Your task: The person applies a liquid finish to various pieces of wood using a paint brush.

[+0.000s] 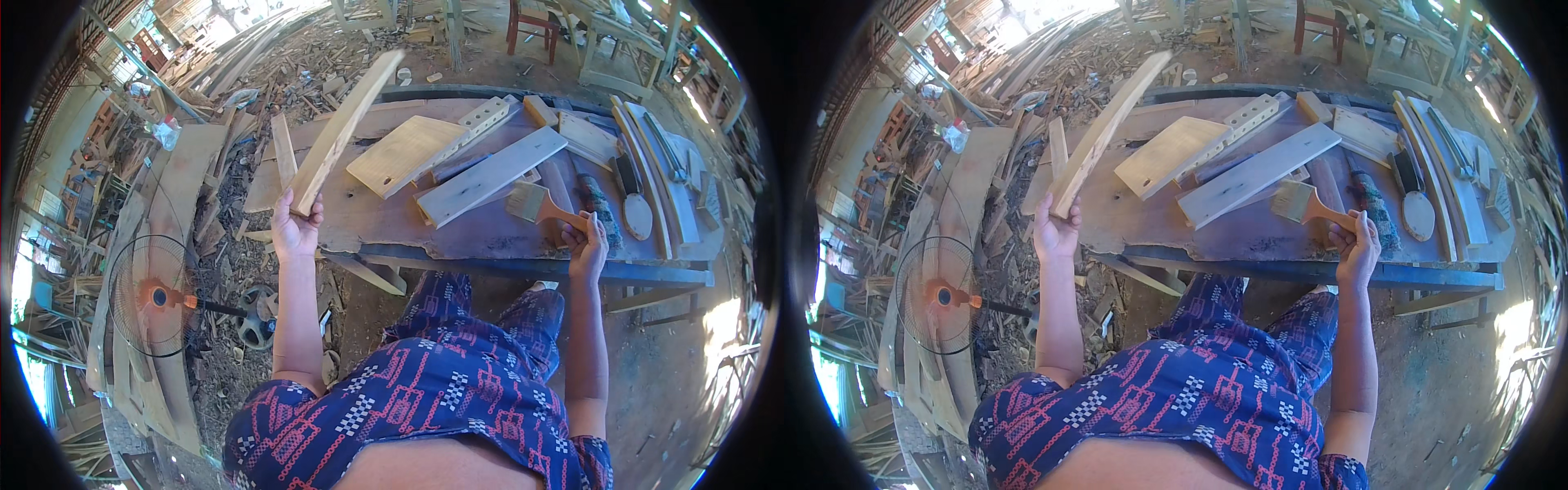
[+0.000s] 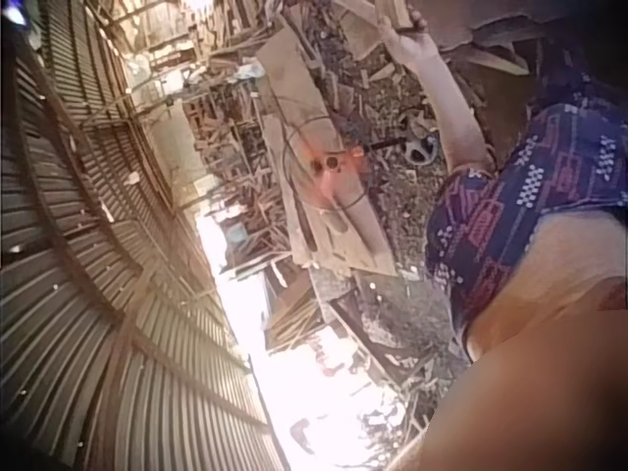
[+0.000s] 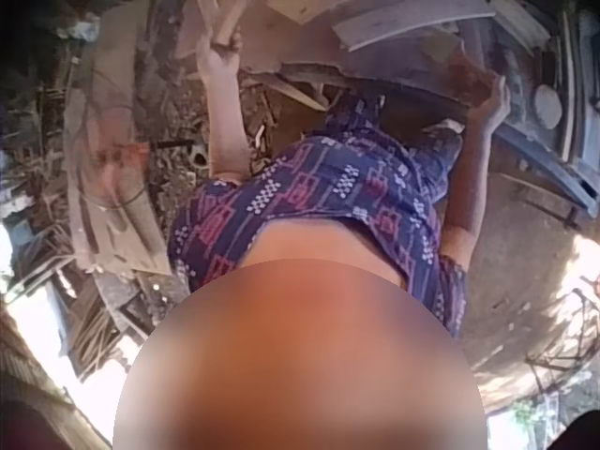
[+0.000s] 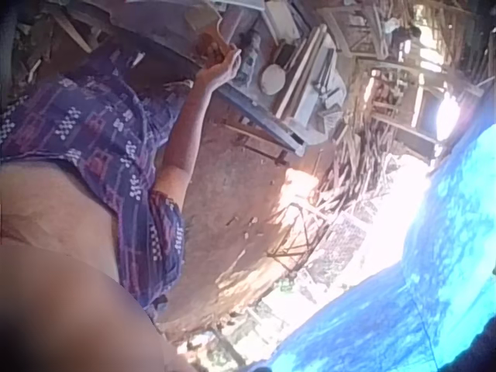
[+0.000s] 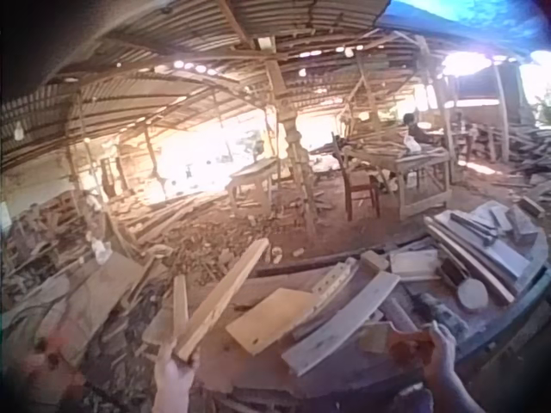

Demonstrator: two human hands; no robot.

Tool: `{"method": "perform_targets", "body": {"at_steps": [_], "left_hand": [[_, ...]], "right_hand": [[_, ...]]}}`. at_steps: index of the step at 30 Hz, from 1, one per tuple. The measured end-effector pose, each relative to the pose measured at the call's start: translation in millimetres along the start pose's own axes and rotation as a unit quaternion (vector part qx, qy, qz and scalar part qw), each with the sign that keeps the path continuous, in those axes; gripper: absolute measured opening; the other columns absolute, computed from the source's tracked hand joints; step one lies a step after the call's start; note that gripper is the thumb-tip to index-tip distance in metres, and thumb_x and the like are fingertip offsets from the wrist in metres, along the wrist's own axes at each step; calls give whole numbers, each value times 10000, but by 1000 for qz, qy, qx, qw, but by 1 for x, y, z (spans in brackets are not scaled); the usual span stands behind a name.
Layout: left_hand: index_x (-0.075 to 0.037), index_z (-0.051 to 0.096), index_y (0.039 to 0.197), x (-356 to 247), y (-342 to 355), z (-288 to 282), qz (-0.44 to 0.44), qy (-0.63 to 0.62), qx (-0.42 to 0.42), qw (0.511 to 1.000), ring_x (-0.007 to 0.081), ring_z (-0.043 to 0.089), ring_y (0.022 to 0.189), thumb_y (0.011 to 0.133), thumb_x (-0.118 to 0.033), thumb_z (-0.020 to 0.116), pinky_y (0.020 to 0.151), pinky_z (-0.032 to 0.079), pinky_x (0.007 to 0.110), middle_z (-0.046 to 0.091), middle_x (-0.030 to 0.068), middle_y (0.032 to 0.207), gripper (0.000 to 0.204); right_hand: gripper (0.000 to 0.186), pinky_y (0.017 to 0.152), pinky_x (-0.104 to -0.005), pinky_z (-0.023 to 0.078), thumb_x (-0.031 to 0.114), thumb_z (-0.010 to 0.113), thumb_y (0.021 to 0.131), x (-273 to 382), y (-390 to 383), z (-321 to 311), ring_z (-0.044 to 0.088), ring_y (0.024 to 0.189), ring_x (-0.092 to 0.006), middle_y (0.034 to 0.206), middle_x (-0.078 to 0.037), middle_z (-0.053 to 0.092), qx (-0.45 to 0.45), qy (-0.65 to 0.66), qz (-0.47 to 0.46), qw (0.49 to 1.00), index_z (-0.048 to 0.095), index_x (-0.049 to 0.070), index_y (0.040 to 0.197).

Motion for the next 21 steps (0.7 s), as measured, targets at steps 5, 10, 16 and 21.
{"method": "perform_targets", "body": {"at_steps": [5,10,16,21], "left_hand": [[-21,552,1003,22,32,-36,38,47,-63,996,184,591,546,805,-282,588,439,463,244,627,113,749,330],[-26,523,1052,54,40,-67,37,42,-111,992,200,608,619,840,-259,530,495,465,267,622,118,799,314],[-104,478,1196,70,34,-78,4,137,-147,980,185,574,453,845,-218,557,343,431,243,605,90,804,377],[-91,455,1221,33,45,-102,76,610,-145,776,258,617,729,798,-362,610,570,502,369,595,121,892,526]], "right_hand": [[257,541,-223,531,251,530,901,0,1,0,639,652,-154,807,-96,628,-9,-44,18,999,561,5,969],[247,525,-213,528,245,535,898,1,-2,3,637,637,-144,799,-90,631,-15,-57,24,998,565,8,959],[241,515,-208,528,242,544,894,-1,0,1,636,633,-141,796,-76,624,-22,-63,16,998,568,10,955],[245,514,-208,526,247,554,888,-2,0,5,636,631,-141,797,-72,622,-21,-69,16,997,568,12,958]]}}
Point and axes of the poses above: each hand's wrist, its own y-axis towards the middle knuckle, its own z-axis out of the palm, x = y × z, the point moved 5 cm from there along y, towards the middle knuckle
